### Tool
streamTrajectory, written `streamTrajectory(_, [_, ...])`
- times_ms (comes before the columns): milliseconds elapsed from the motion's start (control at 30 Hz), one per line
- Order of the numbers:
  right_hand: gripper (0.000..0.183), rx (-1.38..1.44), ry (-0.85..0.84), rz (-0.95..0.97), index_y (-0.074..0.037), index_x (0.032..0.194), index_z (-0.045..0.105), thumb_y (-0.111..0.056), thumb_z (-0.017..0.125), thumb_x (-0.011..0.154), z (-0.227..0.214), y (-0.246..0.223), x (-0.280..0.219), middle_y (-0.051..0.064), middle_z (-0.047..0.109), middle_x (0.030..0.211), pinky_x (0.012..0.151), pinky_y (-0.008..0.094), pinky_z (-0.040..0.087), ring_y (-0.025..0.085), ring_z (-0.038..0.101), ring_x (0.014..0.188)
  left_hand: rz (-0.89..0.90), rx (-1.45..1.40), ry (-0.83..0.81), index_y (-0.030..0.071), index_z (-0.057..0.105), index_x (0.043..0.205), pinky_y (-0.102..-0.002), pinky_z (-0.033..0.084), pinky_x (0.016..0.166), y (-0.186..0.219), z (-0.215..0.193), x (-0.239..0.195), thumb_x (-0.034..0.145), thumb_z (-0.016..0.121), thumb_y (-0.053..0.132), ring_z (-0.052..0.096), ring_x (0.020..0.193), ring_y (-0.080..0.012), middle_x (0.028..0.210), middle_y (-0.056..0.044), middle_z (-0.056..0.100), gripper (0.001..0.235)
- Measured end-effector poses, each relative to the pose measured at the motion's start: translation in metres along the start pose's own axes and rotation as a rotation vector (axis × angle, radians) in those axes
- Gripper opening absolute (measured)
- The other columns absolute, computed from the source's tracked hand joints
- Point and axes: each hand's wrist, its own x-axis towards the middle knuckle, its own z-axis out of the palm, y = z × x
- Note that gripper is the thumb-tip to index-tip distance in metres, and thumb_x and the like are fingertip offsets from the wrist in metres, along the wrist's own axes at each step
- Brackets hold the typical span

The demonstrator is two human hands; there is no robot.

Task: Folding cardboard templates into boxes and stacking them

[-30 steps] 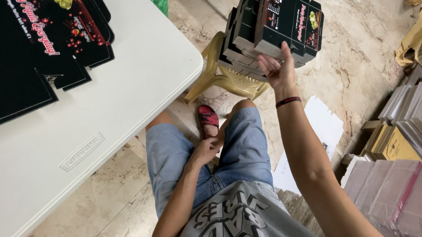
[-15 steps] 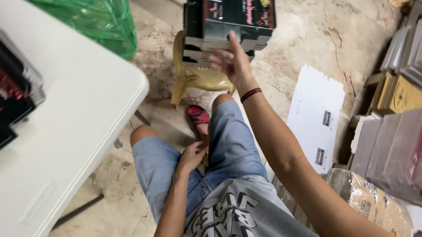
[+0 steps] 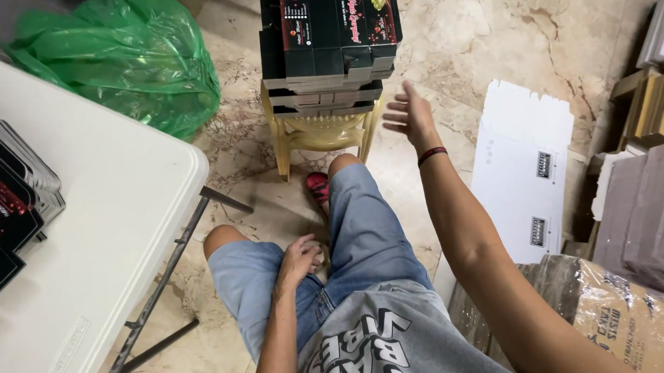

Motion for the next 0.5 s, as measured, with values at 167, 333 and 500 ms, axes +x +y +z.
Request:
streamTrajectory(167, [0.079, -0.048, -0.163, 0.086, 0.008, 0.139, 0.048, -0.054, 0.068, 0.094, 0.023, 0.005, 0.004, 0.017, 0.064, 0.109, 0.080, 0.056, 0.067, 0.036, 0.077, 0.095, -0.001, 0.005, 0.011, 0.000, 0.053, 0.147, -0.028, 0.064, 0.057, -0.012, 0.001, 0.007, 0.095, 0.065, 0.016, 0.077, 0.081, -0.0280, 0.112, -0.025, 0.074, 0.056])
streamTrajectory(333, [0.065, -0.066, -0.218, 0.169, 0.001, 0.122, 0.062, -0.055, 0.071, 0.091, 0.031, 0.015, 0.023, 0.009, 0.066, 0.092, 0.076, 0.054, 0.068, 0.031, 0.078, 0.081, -0.019, 0.041, 0.011, 0.001, 0.054, 0.146, -0.027, 0.064, 0.058, -0.006, -0.001, 0.001, 0.096, 0.065, 0.017, 0.077, 0.081, -0.0255, 0.111, -0.023, 0.075, 0.054])
streamTrajectory(500, [0.054, 0.004, -0.277, 0.217, 0.000, 0.115, 0.064, -0.050, 0.071, 0.093, 0.031, 0.024, 0.034, 0.013, 0.075, 0.094, 0.085, 0.051, 0.065, 0.032, 0.079, 0.092, -0.021, 0.014, 0.022, 0.002, 0.056, 0.145, -0.026, 0.063, 0.054, -0.017, 0.001, 0.005, 0.095, 0.065, 0.014, 0.076, 0.078, -0.0250, 0.110, -0.023, 0.075, 0.052])
